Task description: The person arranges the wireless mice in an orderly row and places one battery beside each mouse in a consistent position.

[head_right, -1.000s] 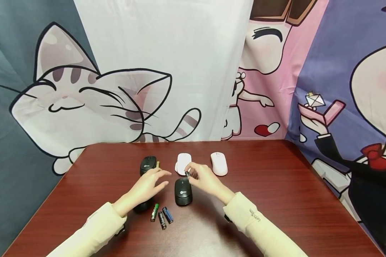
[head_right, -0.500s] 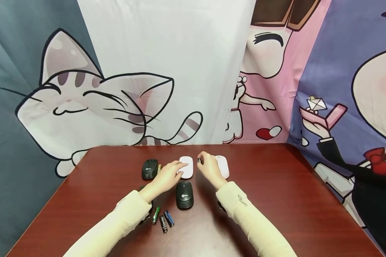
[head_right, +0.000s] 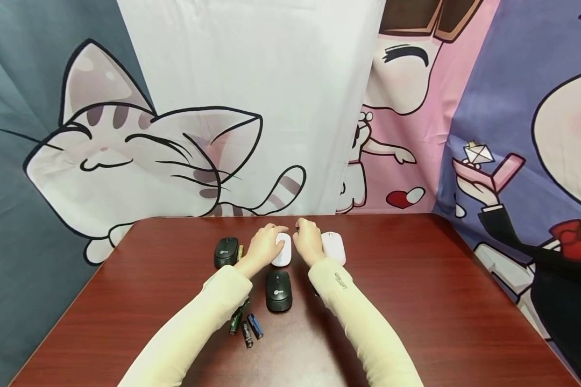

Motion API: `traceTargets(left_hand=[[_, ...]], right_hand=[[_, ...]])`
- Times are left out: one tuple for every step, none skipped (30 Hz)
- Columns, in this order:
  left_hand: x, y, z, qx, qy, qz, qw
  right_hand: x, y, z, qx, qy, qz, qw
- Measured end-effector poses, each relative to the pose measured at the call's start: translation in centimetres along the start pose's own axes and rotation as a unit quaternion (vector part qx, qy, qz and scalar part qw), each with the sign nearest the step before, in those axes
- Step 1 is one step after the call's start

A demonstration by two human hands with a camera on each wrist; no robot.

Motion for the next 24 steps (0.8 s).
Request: traceTargets(left_hand=[[0.0, 0.0, 0.1, -0.001, -0.002, -0.003, 1.0000], [0.1, -0.1, 0.2, -0.002, -0.004, -0.004, 1.0000], [0.1, -0.1, 0.3, -0.003, -0.007, -0.006, 0.9999], [0.2, -0.2, 0.4, -0.003, -0.011, -0.008, 0.9999], [0.3, -0.2, 0.5, 0.000, -0.013, -0.008, 0.9999], [0.4, -0.2, 0.6, 0.001, -0.020, -0.009, 0.9998], [0.5, -0.1, 0.7, 0.003, -0.027, -0.010, 0.9996], [0.6, -0.1, 0.9, 0.006, -0.036, -0.012, 0.9993], [0.8, 0.0, 1.0, 0.008, -0.046, -0.014, 0.9988], [0.9, 0.1, 1.1, 0.010, -0.056, -0.016, 0.9983], [1.1, 0.1, 1.3, 0.012, -0.067, -0.019, 0.9975], [1.2, 0.1, 1.5, 0.014, -0.078, -0.024, 0.9966], [1.3, 0.2, 1.6, 0.016, -0.087, -0.029, 0.9956], [1.4, 0.1, 1.8, 0.018, -0.095, -0.035, 0.9947], [1.5, 0.1, 1.9, 0.020, -0.101, -0.040, 0.9939], [1.5, 0.1, 2.0, 0.020, -0.105, -0.045, 0.9932], [1.6, 0.0, 2.2, 0.022, -0.110, -0.050, 0.9925], [1.6, -0.1, 2.3, 0.023, -0.112, -0.054, 0.9920], [1.6, -0.1, 2.4, 0.023, -0.116, -0.058, 0.9912], [1.7, -0.2, 2.6, 0.023, -0.121, -0.061, 0.9905], [1.7, -0.2, 2.7, 0.024, -0.126, -0.063, 0.9897], [1.7, -0.3, 2.9, 0.024, -0.131, -0.065, 0.9890], [1.8, -0.3, 3.0, 0.024, -0.135, -0.066, 0.9884], [1.8, -0.3, 3.1, 0.022, -0.137, -0.066, 0.9881]], right_hand=[[0.1, 0.0, 0.0, -0.002, 0.002, 0.001, 1.000], [0.2, 0.0, 0.0, -0.002, 0.003, 0.002, 1.000], [0.3, 0.0, -0.1, -0.004, 0.005, 0.002, 1.000], [0.4, 0.0, -0.1, -0.006, 0.006, 0.000, 1.000], [0.5, 0.0, -0.2, -0.009, 0.008, 0.000, 1.000], [0.6, 0.1, -0.3, -0.013, 0.010, 0.001, 1.000], [0.6, 0.2, -0.3, -0.017, 0.010, 0.003, 1.000], [0.7, 0.3, -0.3, -0.021, 0.010, 0.008, 1.000], [0.8, 0.4, -0.3, -0.026, 0.008, 0.012, 1.000], [0.9, 0.6, -0.2, -0.031, 0.004, 0.017, 0.999], [1.0, 0.7, -0.1, -0.036, -0.003, 0.022, 0.999], [1.0, 0.8, 0.0, -0.042, -0.010, 0.026, 0.999], [1.1, 0.9, 0.0, -0.046, -0.018, 0.031, 0.998], [1.1, 0.9, 0.1, -0.050, -0.026, 0.034, 0.998], [1.1, 1.0, 0.2, -0.054, -0.035, 0.037, 0.997], [1.1, 1.0, 0.3, -0.057, -0.043, 0.040, 0.997], [1.1, 1.1, 0.4, -0.060, -0.049, 0.042, 0.996], [1.1, 1.1, 0.5, -0.060, -0.055, 0.046, 0.996], [1.0, 1.2, 0.6, -0.062, -0.059, 0.047, 0.995], [1.0, 1.3, 0.7, -0.064, -0.062, 0.048, 0.995], [1.0, 1.4, 0.8, -0.066, -0.064, 0.050, 0.994], [1.0, 1.5, 0.8, -0.068, -0.065, 0.051, 0.994], [0.9, 1.6, 0.9, -0.070, -0.067, 0.052, 0.994], [0.9, 1.7, 1.0, -0.071, -0.069, 0.053, 0.994]])
Point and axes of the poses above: each hand's wrist, its own x-axis towards the middle knuckle, its own z-axis out of the palm, y = z × x, the point moved 6 cm from there along x, towards the middle knuckle, and after that the axes turned 13 degrees about -y, right-handed, at the moved point
